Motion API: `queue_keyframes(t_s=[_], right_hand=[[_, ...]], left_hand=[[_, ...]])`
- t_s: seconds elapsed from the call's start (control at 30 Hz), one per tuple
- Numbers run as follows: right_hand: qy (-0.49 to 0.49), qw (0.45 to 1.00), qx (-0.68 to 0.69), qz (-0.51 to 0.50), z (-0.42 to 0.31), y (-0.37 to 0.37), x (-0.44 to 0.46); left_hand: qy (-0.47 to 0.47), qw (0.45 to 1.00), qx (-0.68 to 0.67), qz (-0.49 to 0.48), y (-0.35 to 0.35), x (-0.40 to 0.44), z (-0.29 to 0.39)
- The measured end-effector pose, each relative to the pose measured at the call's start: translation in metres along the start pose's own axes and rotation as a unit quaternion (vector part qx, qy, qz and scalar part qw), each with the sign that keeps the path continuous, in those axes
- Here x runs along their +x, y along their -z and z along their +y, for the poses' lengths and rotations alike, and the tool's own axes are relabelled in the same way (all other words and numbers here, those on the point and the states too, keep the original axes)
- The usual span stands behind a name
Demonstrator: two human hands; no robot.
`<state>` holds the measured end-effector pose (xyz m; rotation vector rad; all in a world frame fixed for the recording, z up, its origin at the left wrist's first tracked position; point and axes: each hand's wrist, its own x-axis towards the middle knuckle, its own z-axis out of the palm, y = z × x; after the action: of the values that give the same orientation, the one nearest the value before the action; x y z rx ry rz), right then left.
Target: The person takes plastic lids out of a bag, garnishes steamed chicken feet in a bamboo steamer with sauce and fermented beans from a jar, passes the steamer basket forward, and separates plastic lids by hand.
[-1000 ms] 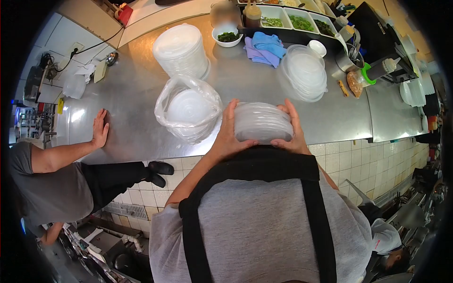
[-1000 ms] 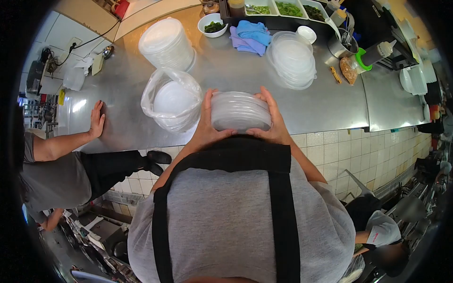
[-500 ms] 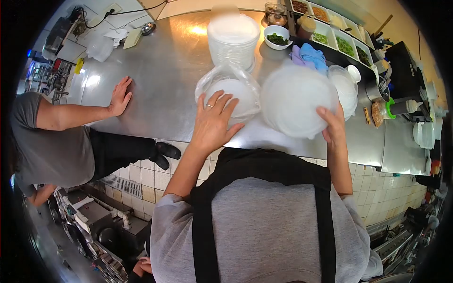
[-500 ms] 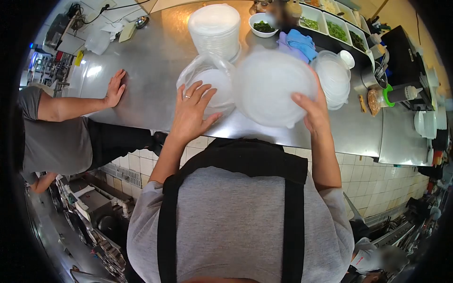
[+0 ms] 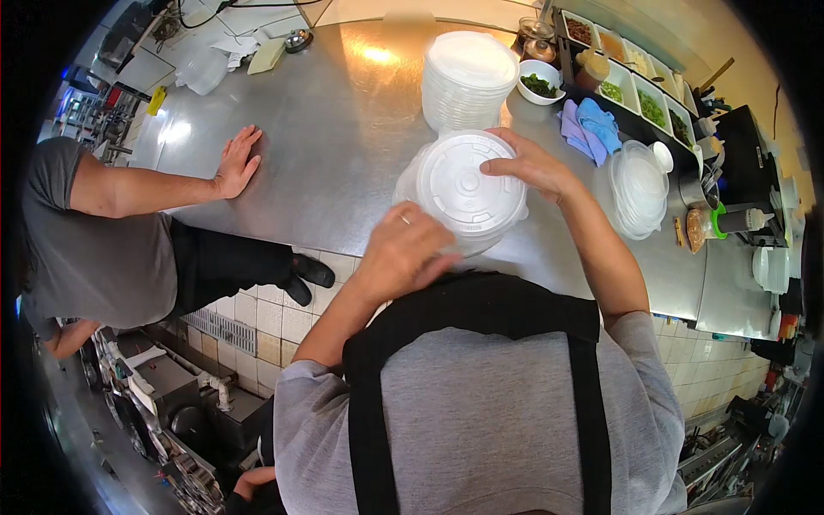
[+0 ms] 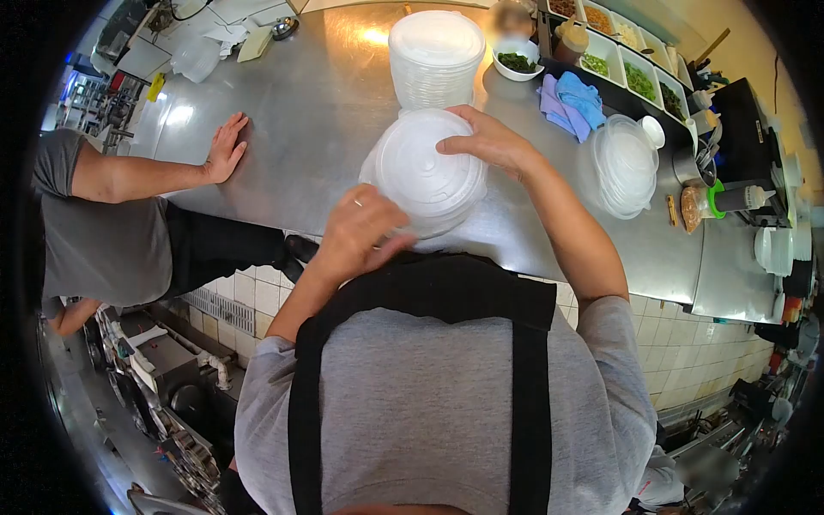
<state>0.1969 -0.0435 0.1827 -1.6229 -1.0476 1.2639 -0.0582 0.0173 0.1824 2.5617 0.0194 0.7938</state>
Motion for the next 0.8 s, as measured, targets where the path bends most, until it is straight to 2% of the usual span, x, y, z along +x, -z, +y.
queue_keyframes(t_s=[0.1, 0.2, 0.3, 0.37, 0.5, 0.6, 0.7, 0.8], right_hand=[[0.000, 1.000, 0.020, 0.001, 0.007, -0.003, 0.005], [0.016, 1.000, 0.024, 0.012, 0.005, -0.004, -0.006], [0.055, 0.998, -0.023, 0.023, 0.014, -0.005, -0.011], [0.095, 0.991, -0.092, 0.038, 0.018, -0.010, -0.017], [0.062, 0.975, -0.206, 0.060, -0.008, -0.024, -0.030], [0.060, 0.958, -0.275, 0.051, -0.015, -0.033, -0.026], [0.032, 0.937, -0.348, 0.023, -0.033, -0.043, -0.021], [0.001, 0.931, -0.363, 0.021, -0.038, -0.048, -0.016]], left_hand=[[0.239, 0.960, 0.075, 0.125, 0.001, 0.006, -0.030], [0.356, 0.934, 0.039, -0.007, -0.009, 0.014, -0.068], [0.362, 0.922, -0.004, -0.136, -0.019, 0.028, -0.097], [0.381, 0.916, -0.034, -0.123, -0.024, 0.040, -0.113], [0.380, 0.916, -0.119, -0.047, -0.018, 0.071, -0.116], [0.348, 0.924, -0.150, -0.038, -0.011, 0.092, -0.098], [0.273, 0.953, -0.102, -0.080, -0.011, 0.101, -0.091], [0.218, 0.974, -0.003, -0.057, -0.009, 0.099, -0.081]])
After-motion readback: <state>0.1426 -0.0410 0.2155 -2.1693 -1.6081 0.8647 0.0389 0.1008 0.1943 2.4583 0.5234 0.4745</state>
